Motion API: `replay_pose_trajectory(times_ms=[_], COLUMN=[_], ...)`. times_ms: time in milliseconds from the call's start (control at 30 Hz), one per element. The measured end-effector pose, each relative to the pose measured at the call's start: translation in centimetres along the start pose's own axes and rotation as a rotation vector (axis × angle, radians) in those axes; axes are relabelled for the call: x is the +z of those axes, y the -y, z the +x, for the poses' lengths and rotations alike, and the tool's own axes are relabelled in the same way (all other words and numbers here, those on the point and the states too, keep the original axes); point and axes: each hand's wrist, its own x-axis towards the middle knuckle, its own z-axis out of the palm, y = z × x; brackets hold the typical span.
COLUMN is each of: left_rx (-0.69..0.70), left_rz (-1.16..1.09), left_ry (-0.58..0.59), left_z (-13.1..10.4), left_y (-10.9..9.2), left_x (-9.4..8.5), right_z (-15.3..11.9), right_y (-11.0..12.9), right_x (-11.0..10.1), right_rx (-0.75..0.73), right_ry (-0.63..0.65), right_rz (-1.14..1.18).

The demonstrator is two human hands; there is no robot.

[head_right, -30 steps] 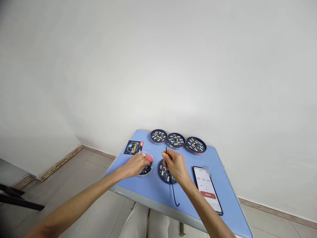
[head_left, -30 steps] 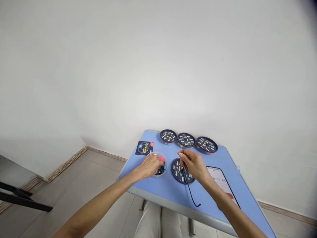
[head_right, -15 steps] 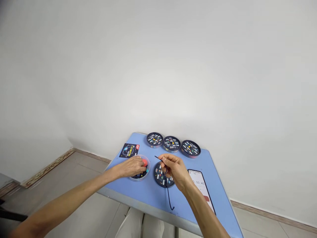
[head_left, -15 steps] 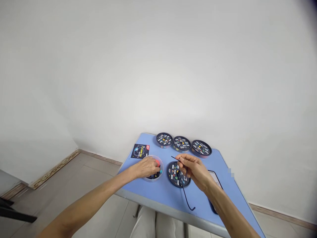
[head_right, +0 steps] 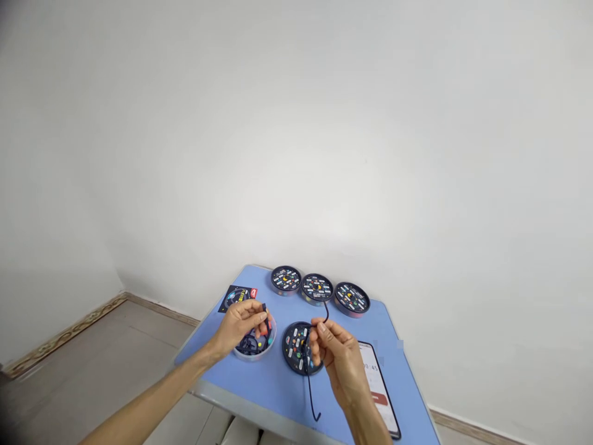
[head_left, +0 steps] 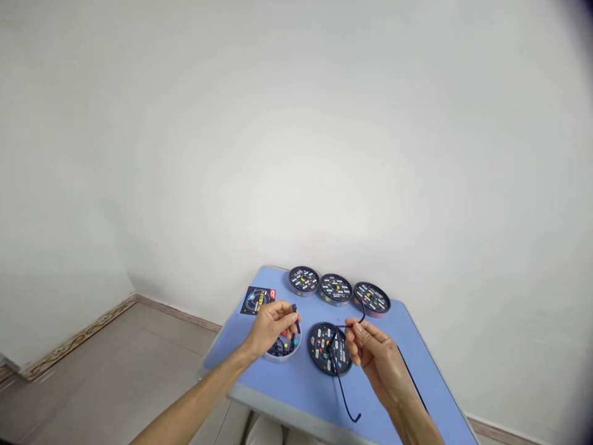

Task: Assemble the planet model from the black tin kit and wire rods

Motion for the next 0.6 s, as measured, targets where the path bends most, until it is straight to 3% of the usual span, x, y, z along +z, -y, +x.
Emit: replay_pose_trajectory(times_ms=[267, 467, 600], left_rx=[-0.199, -0.283, -0.269], left_rz=[-0.582, -0.646, -0.582], left_ry=[-0.223, -0.328, -0.355], left_z=[-1.3, -2.9, -3.7], left_y=[-4.3, -6.7, -7.1], left_x=[1.6, 2.4, 2.8], right_z=[-0.1, -0.8, -1.4], right_y=[-2.3, -2.7, -2.9], right_x=[3.2, 3.4, 3.1], right_rx=[-0.054, -0.061, -0.052], right_ry=[0.009, -0.011, -0.021], right_rz=[0.084, 0.186, 0.214])
